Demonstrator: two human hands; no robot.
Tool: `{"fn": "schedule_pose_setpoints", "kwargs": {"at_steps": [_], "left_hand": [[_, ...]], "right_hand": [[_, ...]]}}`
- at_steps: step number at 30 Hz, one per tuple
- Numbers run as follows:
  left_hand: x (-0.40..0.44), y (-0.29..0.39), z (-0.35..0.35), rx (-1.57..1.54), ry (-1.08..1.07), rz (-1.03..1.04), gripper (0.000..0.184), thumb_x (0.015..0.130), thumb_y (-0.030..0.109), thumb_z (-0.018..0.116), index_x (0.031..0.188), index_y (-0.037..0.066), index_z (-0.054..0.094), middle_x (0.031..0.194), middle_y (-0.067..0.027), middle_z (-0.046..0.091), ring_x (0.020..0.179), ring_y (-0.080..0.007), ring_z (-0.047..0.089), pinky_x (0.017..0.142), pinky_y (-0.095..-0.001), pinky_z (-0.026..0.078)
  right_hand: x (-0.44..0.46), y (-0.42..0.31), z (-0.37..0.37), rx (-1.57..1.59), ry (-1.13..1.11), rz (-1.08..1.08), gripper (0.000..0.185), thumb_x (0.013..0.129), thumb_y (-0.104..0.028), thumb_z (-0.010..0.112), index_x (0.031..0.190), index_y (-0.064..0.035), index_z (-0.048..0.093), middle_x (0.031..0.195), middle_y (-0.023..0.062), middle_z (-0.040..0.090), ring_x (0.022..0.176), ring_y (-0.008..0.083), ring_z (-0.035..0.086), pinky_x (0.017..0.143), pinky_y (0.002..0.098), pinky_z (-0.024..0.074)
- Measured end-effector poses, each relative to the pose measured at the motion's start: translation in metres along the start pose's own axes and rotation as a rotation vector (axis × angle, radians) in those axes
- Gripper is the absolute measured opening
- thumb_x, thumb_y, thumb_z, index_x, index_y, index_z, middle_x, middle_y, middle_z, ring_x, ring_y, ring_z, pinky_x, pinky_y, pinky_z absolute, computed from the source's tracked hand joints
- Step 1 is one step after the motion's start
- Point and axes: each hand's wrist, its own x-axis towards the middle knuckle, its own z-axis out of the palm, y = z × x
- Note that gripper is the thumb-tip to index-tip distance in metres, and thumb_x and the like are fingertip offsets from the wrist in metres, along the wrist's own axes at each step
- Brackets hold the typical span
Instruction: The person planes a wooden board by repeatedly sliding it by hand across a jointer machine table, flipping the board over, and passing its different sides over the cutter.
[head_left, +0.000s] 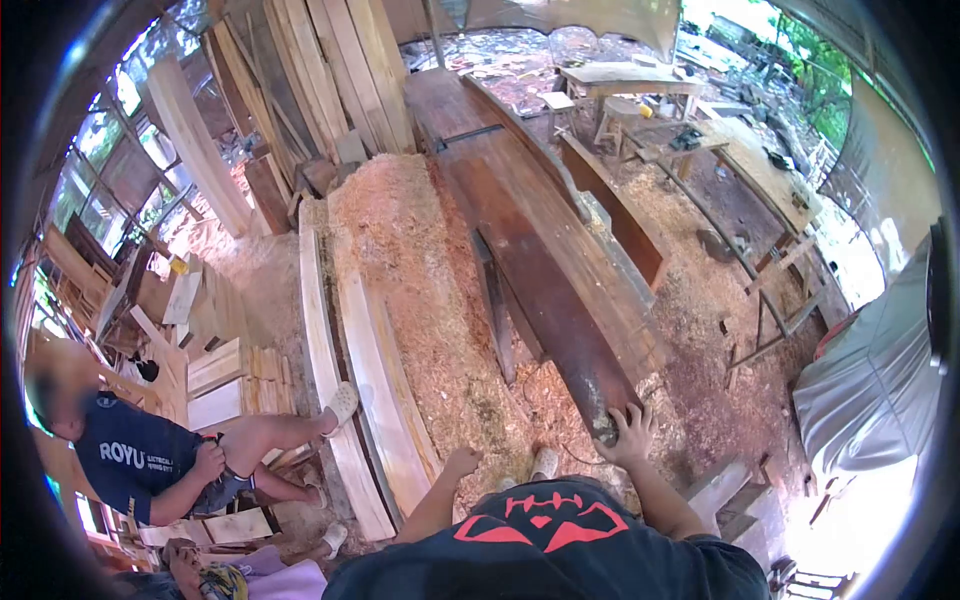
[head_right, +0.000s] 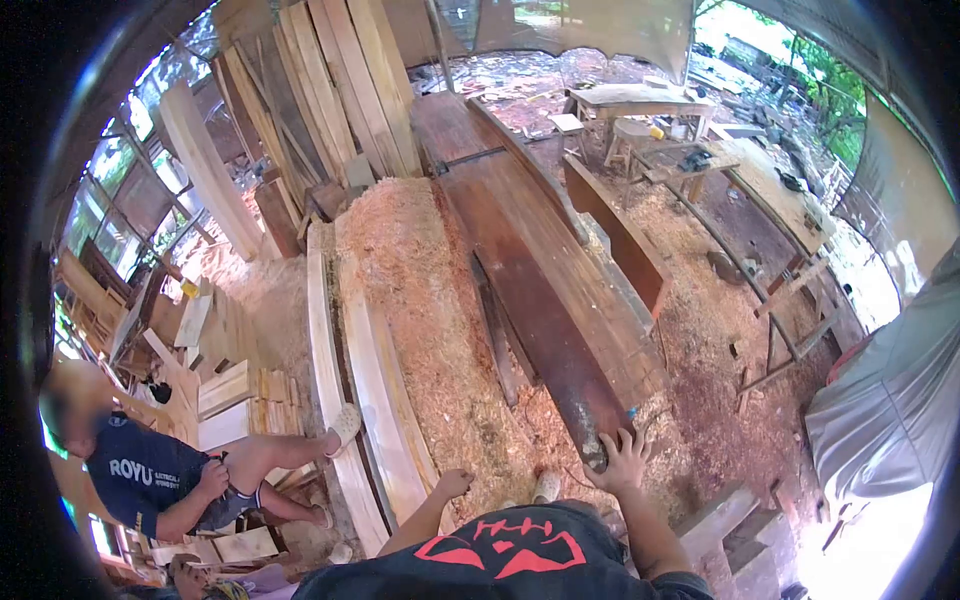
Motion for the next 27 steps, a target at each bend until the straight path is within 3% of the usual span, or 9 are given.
{"fn": "schedule_pose_setpoints", "kwargs": {"at_steps": [1,4,5,8,11,14,20,25,27], "left_hand": [[-0.008,-0.004,0.012,-0.048,0.015,-0.009,0.051,0.101,0.048,0.051,0.100,0.004,0.075,0.087,-0.0171,0.076,0.072,-0.0282,0.075,0.076,-0.0420,0.058],[-0.012,-0.038,0.046,0.100,-0.214,-0.010,0.062,0.095,0.057,0.050,0.085,0.001,0.077,0.084,-0.0203,0.075,0.090,-0.0382,0.073,0.088,-0.0487,0.055],[-0.019,-0.047,0.054,0.241,-0.162,0.067,0.061,0.096,0.055,0.051,0.085,0.001,0.076,0.081,-0.0173,0.075,0.080,-0.0339,0.074,0.082,-0.0475,0.057],[-0.059,-0.029,0.038,0.019,-0.274,-0.195,0.056,0.097,0.051,0.052,0.090,0.000,0.076,0.086,-0.0179,0.076,0.073,-0.0301,0.075,0.077,-0.0431,0.059],[-0.069,-0.037,0.042,-0.018,-0.211,-0.071,0.056,0.099,0.051,0.053,0.091,0.000,0.075,0.088,-0.0159,0.077,0.067,-0.0250,0.074,0.069,-0.0391,0.061],[-0.082,0.002,0.038,-0.442,-0.009,-0.348,0.058,0.100,0.052,0.053,0.094,-0.001,0.075,0.083,-0.0122,0.077,0.067,-0.0221,0.074,0.063,-0.0370,0.061],[-0.041,0.147,0.065,-0.794,-0.049,-0.107,0.058,0.098,0.058,0.060,0.099,0.002,0.074,0.081,-0.0092,0.073,0.056,-0.0172,0.064,0.056,-0.0310,0.056],[-0.032,0.293,0.074,-0.969,-0.246,0.011,0.069,0.100,0.066,0.049,0.125,0.005,0.066,0.106,-0.0078,0.073,0.093,-0.0179,0.069,0.078,-0.0360,0.059],[0.021,0.293,0.112,-0.928,-0.247,-0.028,0.067,0.099,0.065,0.053,0.127,0.005,0.066,0.113,-0.0097,0.073,0.099,-0.0208,0.072,0.085,-0.0381,0.060]], "right_hand": [[0.000,0.001,0.002,-0.010,-0.003,-0.002,0.072,0.060,-0.051,0.081,0.125,-0.0269,0.063,0.134,0.0148,0.048,0.131,0.0482,0.038,0.107,0.0663,0.0317],[-0.002,0.003,-0.002,-0.038,-0.029,0.000,0.072,0.061,-0.051,0.081,0.126,-0.0266,0.062,0.135,0.0141,0.048,0.132,0.0476,0.038,0.108,0.0650,0.0318],[-0.002,0.002,-0.002,-0.037,-0.037,0.004,0.072,0.061,-0.051,0.081,0.126,-0.0266,0.062,0.135,0.0140,0.048,0.132,0.0475,0.037,0.108,0.0650,0.0314],[0.000,0.002,-0.004,-0.037,-0.037,-0.009,0.072,0.061,-0.052,0.080,0.126,-0.0261,0.062,0.136,0.0138,0.048,0.133,0.0468,0.036,0.110,0.0651,0.0292],[0.000,0.008,0.000,0.003,-0.036,-0.022,0.073,0.063,-0.055,0.079,0.127,-0.0252,0.062,0.136,0.0140,0.048,0.134,0.0469,0.036,0.111,0.0668,0.0275],[-0.002,0.019,0.008,-0.013,-0.095,-0.020,0.078,0.067,-0.061,0.076,0.135,-0.0262,0.059,0.144,0.0150,0.046,0.137,0.0513,0.033,0.111,0.0705,0.0229],[0.007,0.028,-0.006,0.142,-0.170,-0.070,0.068,0.076,-0.057,0.074,0.131,-0.0167,0.064,0.139,0.0185,0.049,0.131,0.0492,0.040,0.106,0.0657,0.0344],[0.030,0.052,-0.018,0.354,-0.310,-0.081,0.049,0.078,-0.047,0.075,0.111,-0.0112,0.072,0.128,0.0178,0.058,0.124,0.0490,0.047,0.103,0.0613,0.0412],[0.028,0.056,-0.023,0.107,-0.210,-0.185,0.046,0.078,-0.042,0.076,0.109,-0.0099,0.072,0.128,0.0171,0.059,0.125,0.0468,0.049,0.103,0.0580,0.0424]]}}
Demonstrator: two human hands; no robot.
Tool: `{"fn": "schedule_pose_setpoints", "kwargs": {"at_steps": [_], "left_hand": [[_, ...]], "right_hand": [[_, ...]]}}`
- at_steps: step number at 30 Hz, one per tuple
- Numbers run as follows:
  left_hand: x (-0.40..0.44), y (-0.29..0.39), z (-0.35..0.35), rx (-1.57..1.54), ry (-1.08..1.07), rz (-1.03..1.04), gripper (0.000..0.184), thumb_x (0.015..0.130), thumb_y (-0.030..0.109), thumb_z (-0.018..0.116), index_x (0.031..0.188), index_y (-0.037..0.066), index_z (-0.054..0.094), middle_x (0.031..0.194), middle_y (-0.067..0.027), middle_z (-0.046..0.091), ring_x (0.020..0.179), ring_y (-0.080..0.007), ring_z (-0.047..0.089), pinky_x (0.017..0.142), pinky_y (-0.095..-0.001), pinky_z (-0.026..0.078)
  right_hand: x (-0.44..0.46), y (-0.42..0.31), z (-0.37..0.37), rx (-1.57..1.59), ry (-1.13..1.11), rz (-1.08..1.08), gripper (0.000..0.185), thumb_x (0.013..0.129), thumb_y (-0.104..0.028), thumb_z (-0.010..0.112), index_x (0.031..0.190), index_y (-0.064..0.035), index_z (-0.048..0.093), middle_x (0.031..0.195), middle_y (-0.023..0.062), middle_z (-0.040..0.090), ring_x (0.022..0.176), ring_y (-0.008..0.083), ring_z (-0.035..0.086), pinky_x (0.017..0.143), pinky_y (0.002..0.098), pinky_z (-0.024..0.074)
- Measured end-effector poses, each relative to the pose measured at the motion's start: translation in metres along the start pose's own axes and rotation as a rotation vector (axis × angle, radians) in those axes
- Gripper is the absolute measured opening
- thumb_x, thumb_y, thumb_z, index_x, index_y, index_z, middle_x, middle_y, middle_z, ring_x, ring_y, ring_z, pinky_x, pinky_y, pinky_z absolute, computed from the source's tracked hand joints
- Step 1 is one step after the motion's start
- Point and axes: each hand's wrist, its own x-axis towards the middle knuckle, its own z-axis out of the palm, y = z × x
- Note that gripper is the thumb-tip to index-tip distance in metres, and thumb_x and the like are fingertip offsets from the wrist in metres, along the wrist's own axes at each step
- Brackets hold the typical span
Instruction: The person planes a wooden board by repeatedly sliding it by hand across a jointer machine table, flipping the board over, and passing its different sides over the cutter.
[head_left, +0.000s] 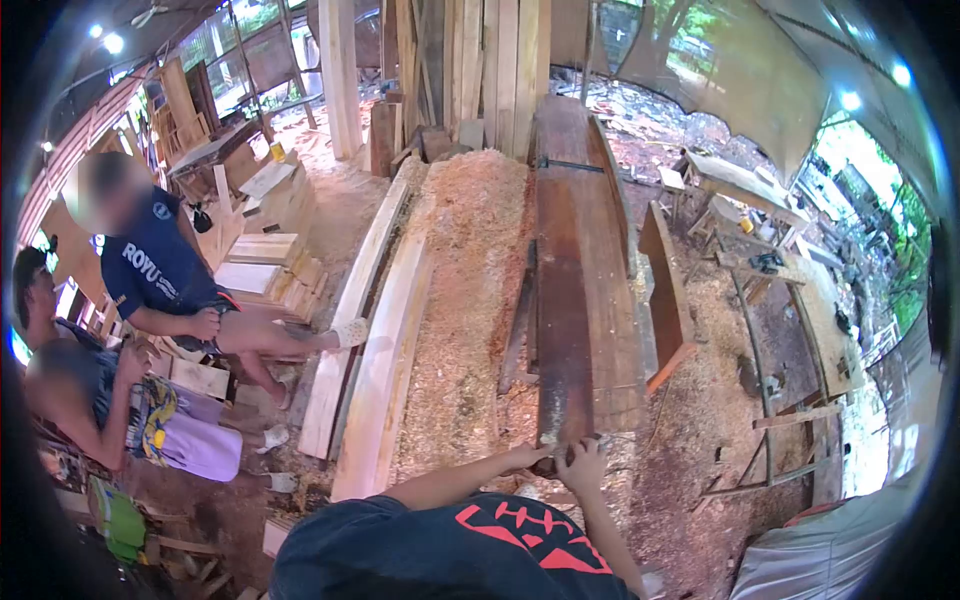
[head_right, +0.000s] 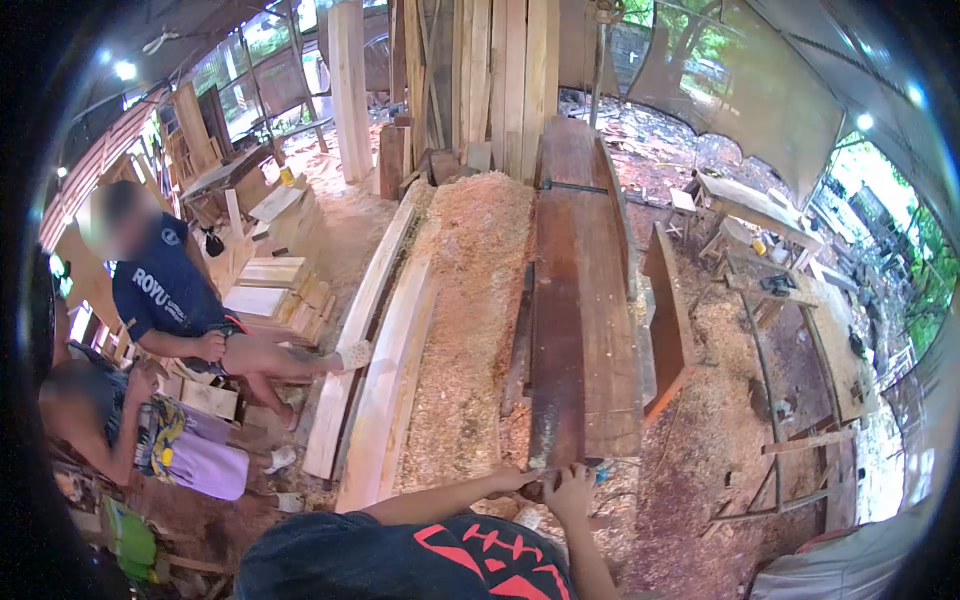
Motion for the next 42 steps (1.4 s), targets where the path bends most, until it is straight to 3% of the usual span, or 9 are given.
{"fn": "schedule_pose_setpoints", "kwargs": {"at_steps": [10,14,17,18,21,22,28,37,42], "left_hand": [[-0.029,0.035,0.030,-0.334,0.178,0.020,0.045,0.091,0.039,0.078,0.113,0.000,0.072,0.107,-0.0103,0.075,0.091,-0.0212,0.074,0.076,-0.0337,0.059],[-0.078,0.081,0.043,0.207,0.450,0.064,0.063,0.086,0.053,0.076,0.106,-0.006,0.073,0.102,-0.0197,0.075,0.091,-0.0293,0.074,0.076,-0.0387,0.058],[-0.088,0.088,0.054,0.383,0.523,0.271,0.071,0.086,0.063,0.069,0.103,-0.006,0.074,0.095,-0.0220,0.075,0.087,-0.0356,0.075,0.075,-0.0416,0.058],[-0.087,0.089,0.059,0.351,0.491,0.376,0.069,0.088,0.062,0.068,0.102,-0.005,0.075,0.094,-0.0212,0.076,0.087,-0.0345,0.075,0.075,-0.0414,0.058],[-0.131,0.135,0.066,0.369,0.139,0.254,0.056,0.101,0.051,0.058,0.119,0.000,0.073,0.108,-0.0147,0.077,0.097,-0.0206,0.072,0.086,-0.0370,0.056],[-0.120,0.127,0.064,0.361,0.076,0.287,0.056,0.101,0.051,0.058,0.119,0.000,0.072,0.107,-0.0143,0.077,0.096,-0.0204,0.072,0.085,-0.0369,0.056],[-0.097,0.091,0.051,0.414,-0.071,0.167,0.049,0.103,0.046,0.058,0.108,0.000,0.076,0.097,-0.0149,0.076,0.083,-0.0205,0.074,0.077,-0.0368,0.060],[-0.108,0.054,-0.020,0.045,0.125,0.016,0.043,0.100,0.040,0.062,0.099,-0.002,0.073,0.090,-0.0117,0.076,0.076,-0.0216,0.075,0.060,-0.0333,0.056],[-0.109,0.051,-0.034,-0.042,0.148,0.008,0.043,0.097,0.040,0.065,0.096,-0.002,0.072,0.088,-0.0119,0.075,0.073,-0.0205,0.073,0.055,-0.0304,0.053]], "right_hand": [[-0.022,0.036,-0.010,0.017,-0.022,-0.212,0.047,0.084,-0.034,0.072,0.115,0.0003,0.071,0.130,0.0198,0.065,0.121,0.0412,0.059,0.104,0.0506,0.0460],[0.002,0.041,-0.031,0.586,-0.143,0.056,0.048,0.097,-0.042,0.060,0.098,0.0046,0.073,0.086,0.0137,0.075,0.082,0.0387,0.071,0.078,0.0405,0.0549],[0.015,0.067,-0.007,0.932,-0.371,0.409,0.055,0.101,-0.049,0.054,0.102,0.0031,0.073,0.100,0.0193,0.076,0.094,0.0398,0.072,0.081,0.0416,0.0552],[0.018,0.063,-0.016,1.091,-0.432,0.475,0.057,0.096,-0.047,0.066,0.119,0.0052,0.069,0.110,0.0206,0.074,0.104,0.0279,0.072,0.088,0.0468,0.0547],[0.015,0.066,-0.007,0.472,-0.206,0.173,0.066,0.087,-0.052,0.075,0.113,0.0083,0.069,0.103,0.0203,0.074,0.094,0.0241,0.073,0.080,0.0465,0.0575],[0.020,0.072,-0.008,0.474,-0.320,0.340,0.069,0.075,-0.048,0.085,0.107,0.0113,0.069,0.094,0.0224,0.074,0.085,0.0257,0.075,0.071,0.0416,0.0595],[0.019,0.108,-0.018,0.920,-0.435,0.618,0.051,0.074,-0.022,0.085,0.110,0.0104,0.067,0.097,0.0186,0.074,0.082,0.0237,0.073,0.068,0.0369,0.0589],[0.014,0.129,-0.001,1.080,-0.388,0.628,0.043,0.075,-0.012,0.083,0.110,0.0072,0.065,0.092,0.0125,0.072,0.072,0.0201,0.068,0.060,0.0330,0.0538],[0.016,0.107,-0.015,0.763,-0.357,0.624,0.060,0.069,-0.027,0.088,0.110,0.0092,0.065,0.097,0.0190,0.073,0.082,0.0272,0.072,0.072,0.0383,0.0572]]}}
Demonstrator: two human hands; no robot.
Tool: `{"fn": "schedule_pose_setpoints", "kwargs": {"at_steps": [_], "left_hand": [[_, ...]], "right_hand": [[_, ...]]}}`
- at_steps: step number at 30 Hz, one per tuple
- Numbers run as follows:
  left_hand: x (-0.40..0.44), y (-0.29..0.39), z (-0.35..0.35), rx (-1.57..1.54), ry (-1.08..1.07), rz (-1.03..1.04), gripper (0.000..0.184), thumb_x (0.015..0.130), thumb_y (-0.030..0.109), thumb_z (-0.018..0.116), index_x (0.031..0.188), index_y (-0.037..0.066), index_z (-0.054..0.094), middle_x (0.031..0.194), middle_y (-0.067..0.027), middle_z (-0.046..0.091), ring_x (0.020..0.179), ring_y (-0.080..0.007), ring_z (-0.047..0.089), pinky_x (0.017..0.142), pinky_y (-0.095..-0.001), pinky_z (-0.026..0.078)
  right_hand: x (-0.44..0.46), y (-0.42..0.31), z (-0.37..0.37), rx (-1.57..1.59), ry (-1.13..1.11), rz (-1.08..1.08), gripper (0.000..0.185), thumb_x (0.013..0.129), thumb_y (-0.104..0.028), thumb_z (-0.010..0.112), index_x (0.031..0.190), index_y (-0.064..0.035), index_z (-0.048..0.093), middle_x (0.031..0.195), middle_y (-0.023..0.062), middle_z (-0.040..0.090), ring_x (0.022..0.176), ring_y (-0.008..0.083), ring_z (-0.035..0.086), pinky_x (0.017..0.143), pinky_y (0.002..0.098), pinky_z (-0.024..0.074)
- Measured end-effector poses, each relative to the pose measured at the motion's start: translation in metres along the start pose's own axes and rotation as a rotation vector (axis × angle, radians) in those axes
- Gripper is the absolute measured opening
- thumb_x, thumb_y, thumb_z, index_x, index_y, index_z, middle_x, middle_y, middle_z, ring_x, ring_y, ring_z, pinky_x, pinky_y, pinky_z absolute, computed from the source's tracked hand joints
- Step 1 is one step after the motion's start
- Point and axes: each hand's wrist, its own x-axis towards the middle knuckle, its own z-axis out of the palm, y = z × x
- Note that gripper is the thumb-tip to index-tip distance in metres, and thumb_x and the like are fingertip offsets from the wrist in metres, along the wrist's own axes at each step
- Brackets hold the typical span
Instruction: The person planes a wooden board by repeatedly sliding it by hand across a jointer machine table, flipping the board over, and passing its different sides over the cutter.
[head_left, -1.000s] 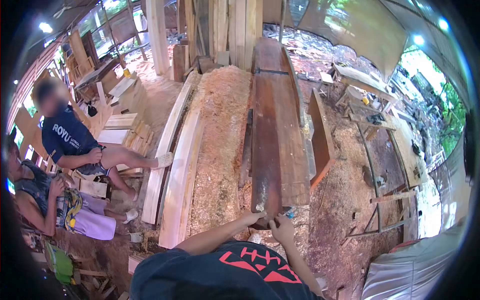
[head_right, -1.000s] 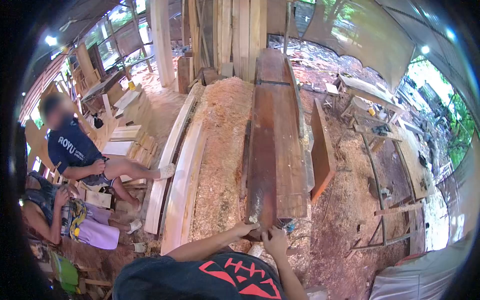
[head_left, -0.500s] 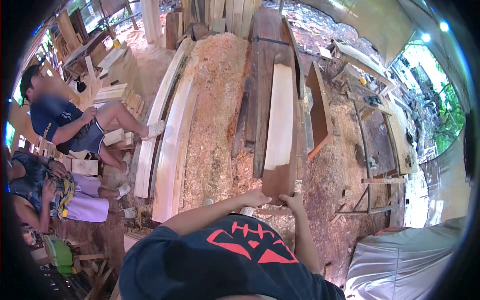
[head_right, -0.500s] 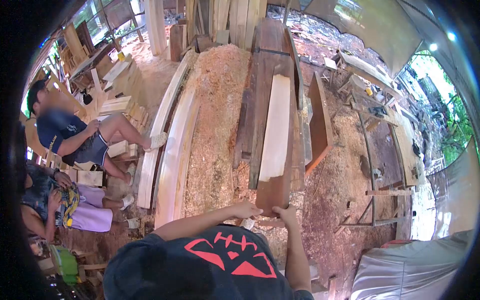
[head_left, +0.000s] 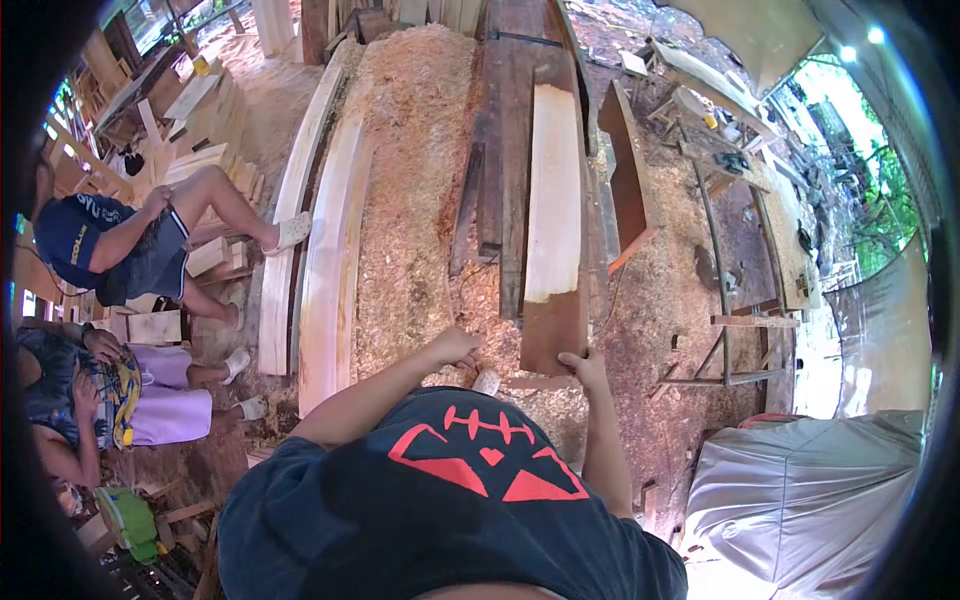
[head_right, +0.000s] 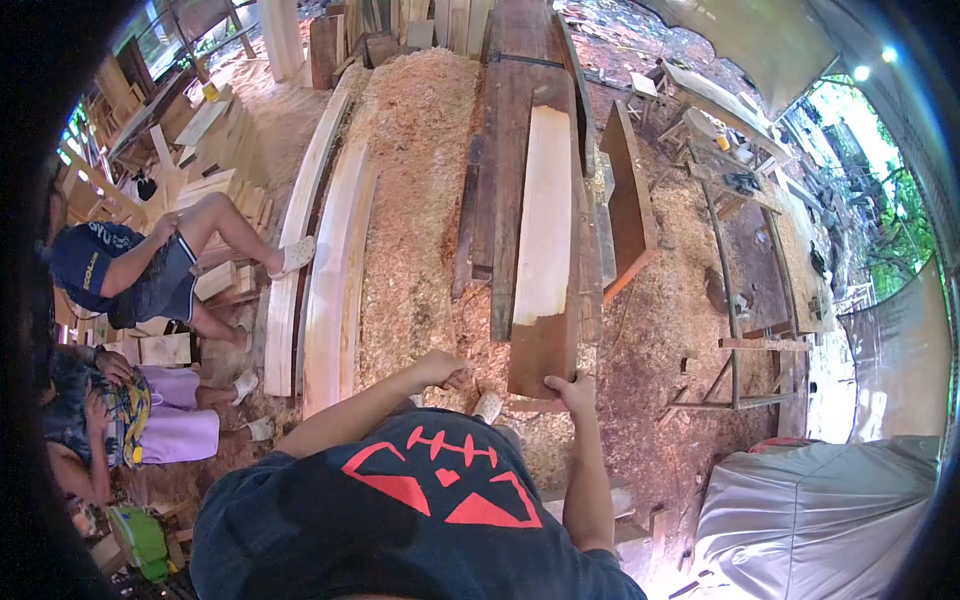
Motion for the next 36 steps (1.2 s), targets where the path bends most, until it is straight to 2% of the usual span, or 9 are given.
{"fn": "schedule_pose_setpoints", "kwargs": {"at_steps": [5,12,15,20,25,31,33,35,36], "left_hand": [[0.003,0.001,0.003,-0.019,-0.002,0.049,0.043,0.097,0.039,0.066,0.093,-0.003,0.071,0.084,-0.0126,0.074,0.069,-0.0204,0.072,0.054,-0.0309,0.054],[0.003,0.012,0.009,0.036,-0.028,0.016,0.043,0.100,0.037,0.065,0.097,-0.006,0.071,0.090,-0.0143,0.075,0.071,-0.0201,0.073,0.060,-0.0306,0.059],[0.009,0.005,0.010,0.023,-0.049,0.010,0.041,0.100,0.037,0.065,0.096,-0.004,0.072,0.089,-0.0139,0.075,0.072,-0.0199,0.074,0.060,-0.0303,0.059],[0.010,0.007,0.014,0.039,-0.099,0.016,0.046,0.099,0.040,0.061,0.104,-0.005,0.070,0.094,-0.0146,0.074,0.077,-0.0238,0.074,0.059,-0.0348,0.058],[0.015,0.003,0.014,0.042,-0.106,0.048,0.042,0.102,0.043,0.060,0.101,0.004,0.075,0.094,-0.0082,0.076,0.077,-0.0166,0.074,0.061,-0.0284,0.056],[0.021,0.004,0.007,0.082,-0.155,0.093,0.054,0.102,0.049,0.058,0.119,0.000,0.070,0.109,-0.0133,0.074,0.088,-0.0242,0.074,0.071,-0.0379,0.060],[0.048,-0.016,0.006,-0.111,-0.187,0.070,0.063,0.101,0.058,0.055,0.123,0.001,0.069,0.111,-0.0145,0.073,0.088,-0.0244,0.073,0.072,-0.0380,0.060],[0.041,0.000,0.009,-0.135,-0.123,0.019,0.068,0.099,0.064,0.053,0.122,0.001,0.068,0.112,-0.0153,0.072,0.088,-0.0247,0.073,0.072,-0.0368,0.060],[0.038,0.006,0.011,-0.157,-0.123,0.043,0.069,0.098,0.065,0.054,0.119,0.001,0.069,0.109,-0.0148,0.073,0.086,-0.0242,0.073,0.071,-0.0366,0.059]], "right_hand": [[-0.044,-0.044,0.038,-0.380,0.284,-0.136,0.069,0.064,-0.035,0.090,0.110,0.0105,0.065,0.103,0.0251,0.073,0.095,0.0368,0.073,0.083,0.0444,0.0581],[-0.058,-0.057,0.060,-0.490,0.331,-0.198,0.083,0.061,-0.045,0.090,0.110,0.0135,0.057,0.100,0.0361,0.069,0.097,0.0485,0.069,0.084,0.0521,0.0559],[-0.056,-0.050,0.048,-0.328,0.312,-0.199,0.067,0.064,-0.037,0.089,0.103,0.0114,0.064,0.099,0.0325,0.070,0.096,0.0438,0.071,0.082,0.0475,0.0565],[-0.023,-0.006,0.025,-0.055,0.175,-0.176,0.059,0.070,-0.023,0.085,0.113,0.0112,0.065,0.103,0.0199,0.074,0.091,0.0242,0.072,0.077,0.0372,0.0573],[-0.032,-0.012,0.036,-0.222,0.355,-0.195,0.062,0.068,-0.027,0.087,0.112,0.0110,0.063,0.103,0.0247,0.072,0.092,0.0327,0.072,0.080,0.0419,0.0569],[-0.070,-0.058,0.101,-0.211,0.439,-0.177,0.068,0.072,-0.039,0.085,0.112,0.0089,0.058,0.103,0.0290,0.068,0.099,0.0398,0.069,0.086,0.0467,0.0539],[-0.083,-0.070,0.116,-0.277,0.388,-0.215,0.069,0.075,-0.043,0.082,0.115,0.0056,0.054,0.108,0.0300,0.064,0.103,0.0493,0.063,0.088,0.0539,0.0509],[-0.067,-0.048,0.133,-0.238,0.420,-0.395,0.064,0.076,-0.041,0.081,0.111,0.0044,0.052,0.105,0.0278,0.060,0.102,0.0487,0.060,0.088,0.0558,0.0476],[-0.072,-0.057,0.132,-0.310,0.399,-0.474,0.061,0.078,-0.033,0.081,0.114,0.0059,0.052,0.107,0.0258,0.058,0.099,0.0429,0.060,0.087,0.0491,0.0497]]}}
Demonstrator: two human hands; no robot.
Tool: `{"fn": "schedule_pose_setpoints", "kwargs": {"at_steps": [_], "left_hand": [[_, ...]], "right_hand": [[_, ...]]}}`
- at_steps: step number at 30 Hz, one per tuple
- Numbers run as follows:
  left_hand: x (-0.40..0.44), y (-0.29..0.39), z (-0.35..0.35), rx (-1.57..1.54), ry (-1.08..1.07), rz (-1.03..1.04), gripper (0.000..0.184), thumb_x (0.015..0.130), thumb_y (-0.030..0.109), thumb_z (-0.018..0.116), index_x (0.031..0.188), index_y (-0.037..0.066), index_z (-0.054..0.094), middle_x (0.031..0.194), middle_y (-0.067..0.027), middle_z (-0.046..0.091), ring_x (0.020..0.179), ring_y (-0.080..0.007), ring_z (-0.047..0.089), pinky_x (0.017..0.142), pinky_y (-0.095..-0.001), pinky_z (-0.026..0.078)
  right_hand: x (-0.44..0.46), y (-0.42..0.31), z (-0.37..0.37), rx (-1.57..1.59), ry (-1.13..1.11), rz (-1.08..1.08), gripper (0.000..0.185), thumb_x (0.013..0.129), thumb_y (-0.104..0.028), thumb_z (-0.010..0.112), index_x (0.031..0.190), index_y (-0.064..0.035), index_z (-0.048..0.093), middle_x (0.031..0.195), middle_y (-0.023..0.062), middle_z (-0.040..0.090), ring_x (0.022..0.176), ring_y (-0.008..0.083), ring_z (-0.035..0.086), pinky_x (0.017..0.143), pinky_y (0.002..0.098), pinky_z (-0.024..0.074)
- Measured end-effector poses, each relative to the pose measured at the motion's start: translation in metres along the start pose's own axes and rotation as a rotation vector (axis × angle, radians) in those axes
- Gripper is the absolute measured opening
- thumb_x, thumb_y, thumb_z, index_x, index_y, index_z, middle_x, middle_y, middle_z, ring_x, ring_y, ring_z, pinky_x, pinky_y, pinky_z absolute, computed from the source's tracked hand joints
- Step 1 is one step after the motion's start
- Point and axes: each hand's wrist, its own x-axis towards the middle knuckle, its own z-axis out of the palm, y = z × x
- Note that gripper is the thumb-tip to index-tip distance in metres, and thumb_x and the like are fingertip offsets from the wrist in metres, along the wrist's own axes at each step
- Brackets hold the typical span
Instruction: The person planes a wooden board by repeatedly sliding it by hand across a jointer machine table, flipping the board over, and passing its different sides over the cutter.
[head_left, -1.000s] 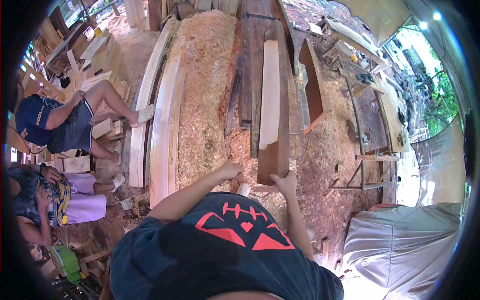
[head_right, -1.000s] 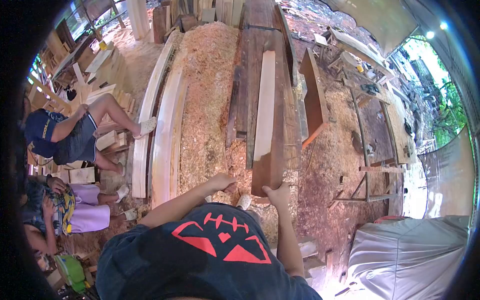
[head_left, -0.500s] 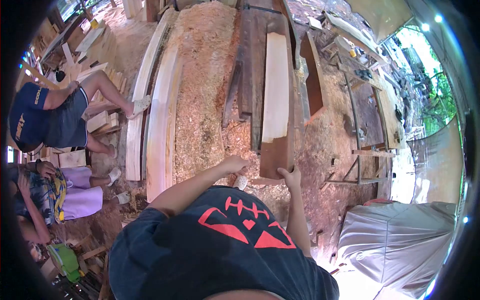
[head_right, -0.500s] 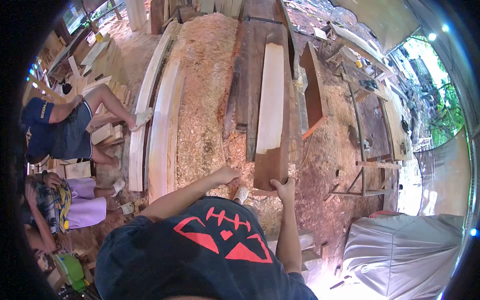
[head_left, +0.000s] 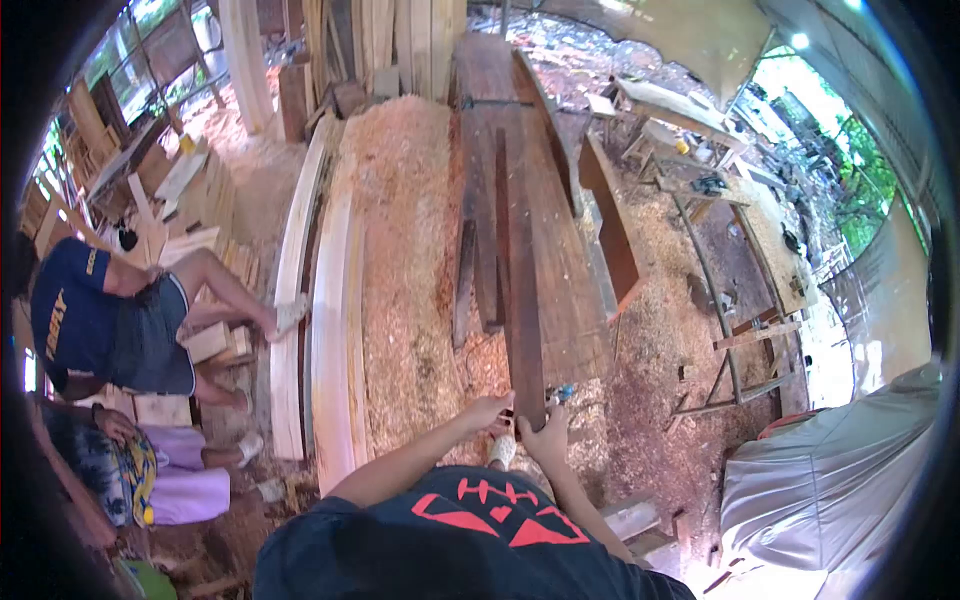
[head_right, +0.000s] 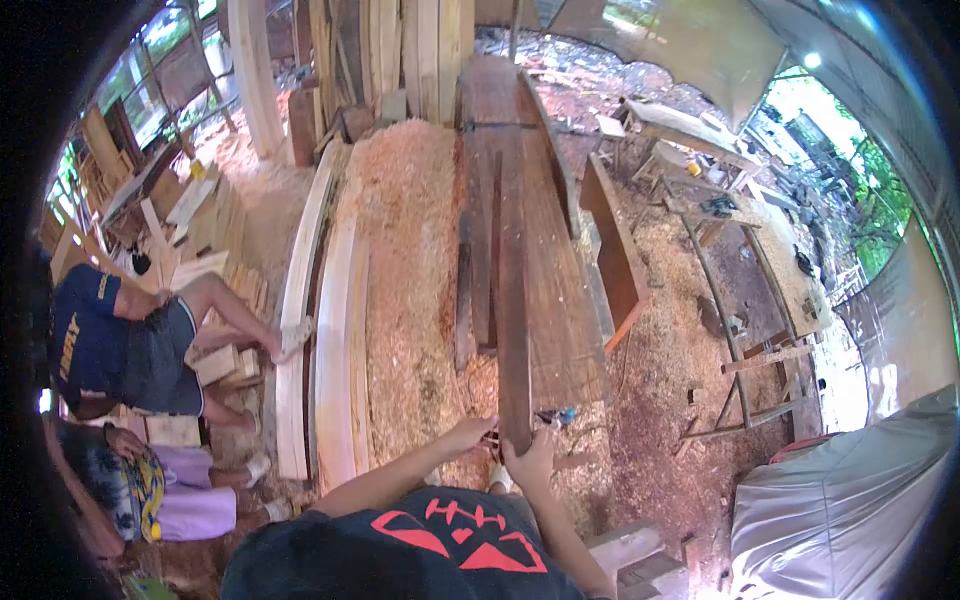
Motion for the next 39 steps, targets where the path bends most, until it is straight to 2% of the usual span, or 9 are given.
{"fn": "schedule_pose_setpoints", "kwargs": {"at_steps": [9,17,19,23,28,29,31,33,39], "left_hand": [[-0.049,0.060,0.016,0.159,0.130,0.019,0.069,0.092,0.066,0.063,0.092,-0.003,0.072,0.074,-0.0081,0.067,0.054,-0.0173,0.061,0.048,-0.0328,0.048],[0.082,-0.086,-0.038,-0.027,0.006,0.021,0.093,0.084,0.076,0.064,0.105,-0.014,0.071,0.098,-0.0203,0.074,0.089,-0.0270,0.072,0.075,-0.0370,0.056],[0.012,0.005,-0.032,0.610,0.081,-0.106,0.098,0.083,0.081,0.059,0.106,-0.013,0.071,0.095,-0.0225,0.074,0.090,-0.0288,0.073,0.075,-0.0388,0.056],[0.021,0.062,-0.051,1.012,-0.397,-0.103,0.083,0.085,0.081,0.056,0.087,0.001,0.077,0.075,-0.0155,0.073,0.072,-0.0295,0.073,0.069,-0.0444,0.056],[0.071,0.203,-0.095,1.064,0.295,0.538,0.043,0.092,0.042,0.065,0.076,0.002,0.074,0.087,-0.0209,0.073,0.081,-0.0405,0.070,0.076,-0.0498,0.056],[0.106,0.224,-0.114,1.053,0.427,0.937,0.032,0.089,0.030,0.067,0.076,0.002,0.073,0.086,-0.0184,0.073,0.089,-0.0377,0.069,0.083,-0.0469,0.055],[0.180,0.280,-0.156,1.171,0.481,1.315,0.026,0.089,0.024,0.066,0.098,0.001,0.074,0.116,-0.0162,0.071,0.121,-0.0378,0.059,0.105,-0.0517,0.043],[0.254,0.322,-0.184,1.317,0.508,1.100,0.052,0.094,0.030,0.063,0.138,0.005,0.059,0.150,-0.0165,0.052,0.142,-0.0390,0.042,0.118,-0.0520,0.033],[0.334,0.369,-0.191,1.501,0.547,0.899,0.060,0.100,0.039,0.055,0.151,0.009,0.046,0.163,-0.0045,0.037,0.153,-0.0265,0.029,0.124,-0.0518,0.019]], "right_hand": [[0.005,-0.016,0.014,-0.011,0.019,0.082,0.067,0.069,-0.037,0.087,0.109,0.0018,0.050,0.106,0.0223,0.054,0.100,0.0415,0.057,0.086,0.0498,0.0479],[-0.009,-0.081,0.051,-0.421,0.071,0.088,0.077,0.060,-0.044,0.088,0.121,-0.0102,0.057,0.151,0.0324,0.035,0.138,0.0549,0.035,0.113,0.0629,0.0315],[-0.010,-0.057,0.071,-0.374,0.121,0.089,0.081,0.056,-0.047,0.088,0.126,-0.0147,0.060,0.156,0.0313,0.030,0.142,0.0553,0.030,0.112,0.0698,0.0255],[-0.013,-0.030,0.063,-0.414,0.096,0.054,0.088,0.057,-0.052,0.085,0.135,-0.0183,0.061,0.158,0.0277,0.031,0.145,0.0538,0.028,0.111,0.0722,0.0265],[-0.009,-0.017,0.065,-0.490,0.190,-0.082,0.081,0.063,-0.059,0.079,0.132,-0.0190,0.065,0.153,0.0267,0.042,0.142,0.0561,0.033,0.111,0.0716,0.0257],[-0.009,-0.017,0.066,-0.510,0.211,-0.091,0.079,0.065,-0.059,0.079,0.131,-0.0190,0.066,0.152,0.0270,0.044,0.141,0.0567,0.033,0.111,0.0716,0.0255],[-0.006,-0.016,0.068,-0.493,0.225,-0.101,0.077,0.066,-0.061,0.078,0.130,-0.0187,0.065,0.151,0.0279,0.045,0.139,0.0575,0.037,0.110,0.0710,0.0257],[-0.001,-0.025,0.060,-0.479,0.200,-0.060,0.079,0.065,-0.059,0.078,0.132,-0.0190,0.064,0.152,0.0280,0.044,0.139,0.0563,0.038,0.111,0.0702,0.0257],[0.043,-0.027,0.067,-0.433,0.155,0.038,0.079,0.069,-0.060,0.075,0.136,-0.0214,0.058,0.150,0.0274,0.046,0.136,0.0584,0.039,0.107,0.0708,0.0278]]}}
